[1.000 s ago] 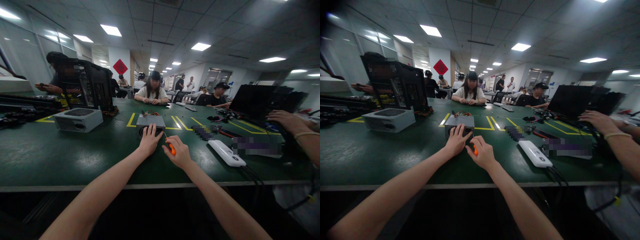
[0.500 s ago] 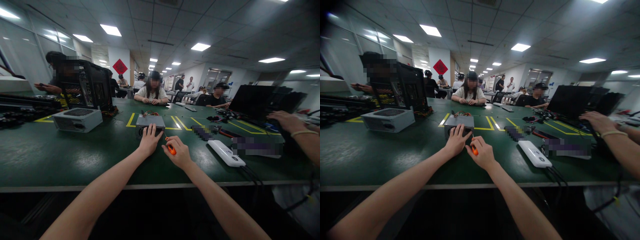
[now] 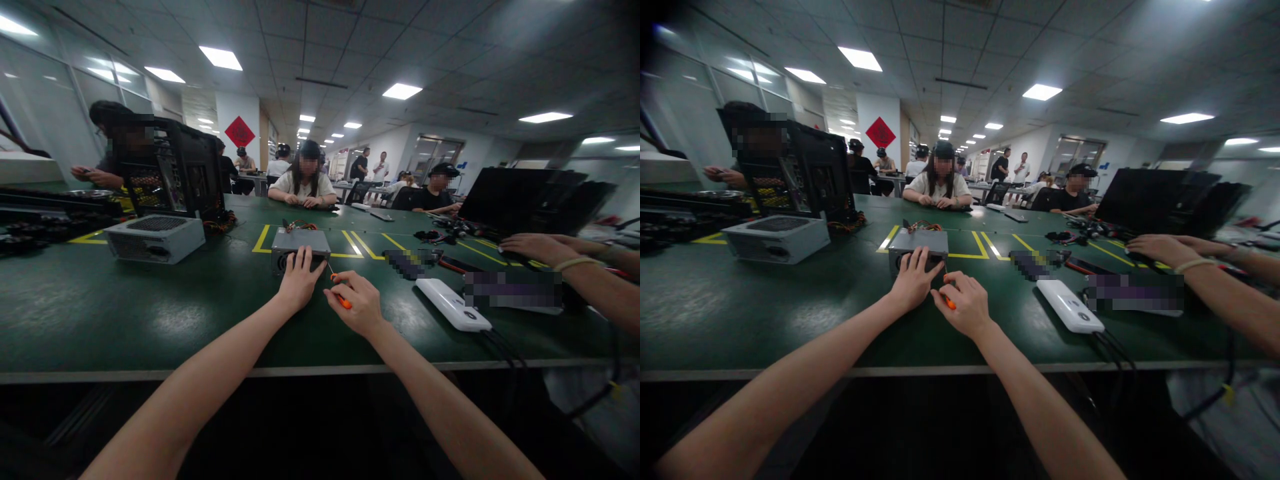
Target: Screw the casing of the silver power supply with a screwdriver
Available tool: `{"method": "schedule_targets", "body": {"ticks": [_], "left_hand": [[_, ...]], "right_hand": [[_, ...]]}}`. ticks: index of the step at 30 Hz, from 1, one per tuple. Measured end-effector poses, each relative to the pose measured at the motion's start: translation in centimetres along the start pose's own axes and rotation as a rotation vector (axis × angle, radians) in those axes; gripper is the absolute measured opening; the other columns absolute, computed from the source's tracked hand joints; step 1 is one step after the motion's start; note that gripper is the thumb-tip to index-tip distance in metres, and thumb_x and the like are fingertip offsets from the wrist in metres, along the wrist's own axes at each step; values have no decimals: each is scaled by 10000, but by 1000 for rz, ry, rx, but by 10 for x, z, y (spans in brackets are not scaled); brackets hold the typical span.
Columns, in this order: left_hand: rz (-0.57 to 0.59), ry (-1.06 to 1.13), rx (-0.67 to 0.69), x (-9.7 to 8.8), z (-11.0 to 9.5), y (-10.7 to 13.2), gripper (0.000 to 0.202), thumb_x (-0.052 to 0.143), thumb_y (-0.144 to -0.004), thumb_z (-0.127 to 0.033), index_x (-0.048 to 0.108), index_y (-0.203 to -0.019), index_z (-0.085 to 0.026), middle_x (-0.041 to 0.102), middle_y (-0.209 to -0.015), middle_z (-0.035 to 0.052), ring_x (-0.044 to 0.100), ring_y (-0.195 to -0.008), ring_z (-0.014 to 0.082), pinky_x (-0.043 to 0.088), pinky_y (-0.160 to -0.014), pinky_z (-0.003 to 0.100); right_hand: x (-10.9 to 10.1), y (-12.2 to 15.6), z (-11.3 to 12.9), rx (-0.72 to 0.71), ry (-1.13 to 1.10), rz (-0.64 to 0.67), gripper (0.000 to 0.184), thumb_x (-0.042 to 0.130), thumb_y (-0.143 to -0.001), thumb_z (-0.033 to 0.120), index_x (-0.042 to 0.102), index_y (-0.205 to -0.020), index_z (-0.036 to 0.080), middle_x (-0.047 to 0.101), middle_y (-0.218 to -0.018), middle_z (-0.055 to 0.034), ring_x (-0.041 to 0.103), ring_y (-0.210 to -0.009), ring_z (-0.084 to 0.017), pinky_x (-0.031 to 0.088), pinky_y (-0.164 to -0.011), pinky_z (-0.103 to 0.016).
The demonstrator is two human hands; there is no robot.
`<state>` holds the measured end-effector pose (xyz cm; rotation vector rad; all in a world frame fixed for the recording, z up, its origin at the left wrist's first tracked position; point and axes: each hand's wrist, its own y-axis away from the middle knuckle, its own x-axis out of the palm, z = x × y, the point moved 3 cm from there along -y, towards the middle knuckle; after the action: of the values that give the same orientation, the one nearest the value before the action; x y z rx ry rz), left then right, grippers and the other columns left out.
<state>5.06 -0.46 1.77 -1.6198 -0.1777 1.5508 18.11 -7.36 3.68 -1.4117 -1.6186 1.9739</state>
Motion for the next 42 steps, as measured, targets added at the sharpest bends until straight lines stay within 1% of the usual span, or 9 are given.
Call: {"method": "schedule_targets", "body": {"ticks": [5, 10, 14, 20, 25, 30, 34, 39, 42], "left_hand": [[6, -6, 4, -1, 0, 0, 450, 452, -815, -204, 429, -1262, -254, 277, -1384, 168, 211, -1289, 331, 210, -985, 507], [4, 1, -1, 0, 0, 1, 463, 456, -810, -191, 421, -1266, -261, 267, -1389, 169, 198, -1294, 330, 201, -986, 511], [2, -8, 5, 2, 1, 1, 469, 472, -804, -209, 421, -1268, -257, 259, -1386, 177, 196, -1291, 343, 203, -982, 517], [-2, 4, 4, 1, 1, 1, 465, 474, -810, -228, 419, -1270, -263, 258, -1387, 172, 192, -1292, 339, 202, -984, 513], [-2, 4, 8, 0, 0, 0, 459, 467, -802, -194, 436, -1257, -248, 269, -1379, 185, 200, -1287, 347, 207, -978, 513], [-21, 5, 11, -1, 0, 0, 463, 470, -801, -198, 434, -1260, -244, 274, -1373, 190, 211, -1281, 348, 212, -977, 510], [-12, 2, 2, 1, 0, 0, 476, 466, -795, -174, 429, -1262, -260, 263, -1385, 170, 193, -1290, 337, 207, -981, 510], [-17, -1, 10, 1, 0, 0, 482, 482, -790, -192, 427, -1265, -254, 270, -1378, 173, 202, -1286, 339, 212, -980, 510], [-16, 3, 5, 1, 0, 0, 479, 475, -791, -177, 432, -1262, -256, 266, -1384, 171, 199, -1289, 336, 204, -983, 512]], "right_hand": [[3, 2, -4, 93, -96, 14, 142, 532, -803, 316, 549, -844, 181, 580, -894, -71, 573, -840, -141, 454, -629, -217], [2, 3, -2, 20, -12, 18, 136, 545, -795, 315, 567, -721, 204, 583, -881, -36, 565, -678, -104, 438, -620, -231], [0, 1, -3, 100, -66, -18, 161, 534, -799, 333, 545, -865, 186, 566, -893, -67, 575, -796, -137, 455, -612, -224], [1, 2, -1, 18, 7, 10, 163, 534, -799, 319, 557, -691, 200, 587, -853, -47, 566, -733, -122, 447, -661, -245], [2, 1, -3, 111, -62, 17, 148, 506, -818, 321, 546, -859, 184, 573, -894, -72, 572, -826, -138, 457, -627, -220], [3, 2, -1, 15, 21, 37, 155, 520, -810, 315, 559, -715, 198, 581, -900, -43, 545, -644, -92, 440, -622, -233], [2, 2, -3, 85, -23, 26, 152, 522, -805, 328, 556, -876, 199, 568, -920, -63, 570, -779, -132, 450, -616, -227], [2, 1, -1, 15, -23, 29, 132, 528, -805, 300, 549, -727, 196, 577, -887, -42, 560, -681, -100, 442, -615, -224], [2, 1, -2, 40, -3, 32, 118, 523, -807, 311, 564, -782, 204, 576, -909, -48, 562, -702, -112, 444, -628, -237]]}}
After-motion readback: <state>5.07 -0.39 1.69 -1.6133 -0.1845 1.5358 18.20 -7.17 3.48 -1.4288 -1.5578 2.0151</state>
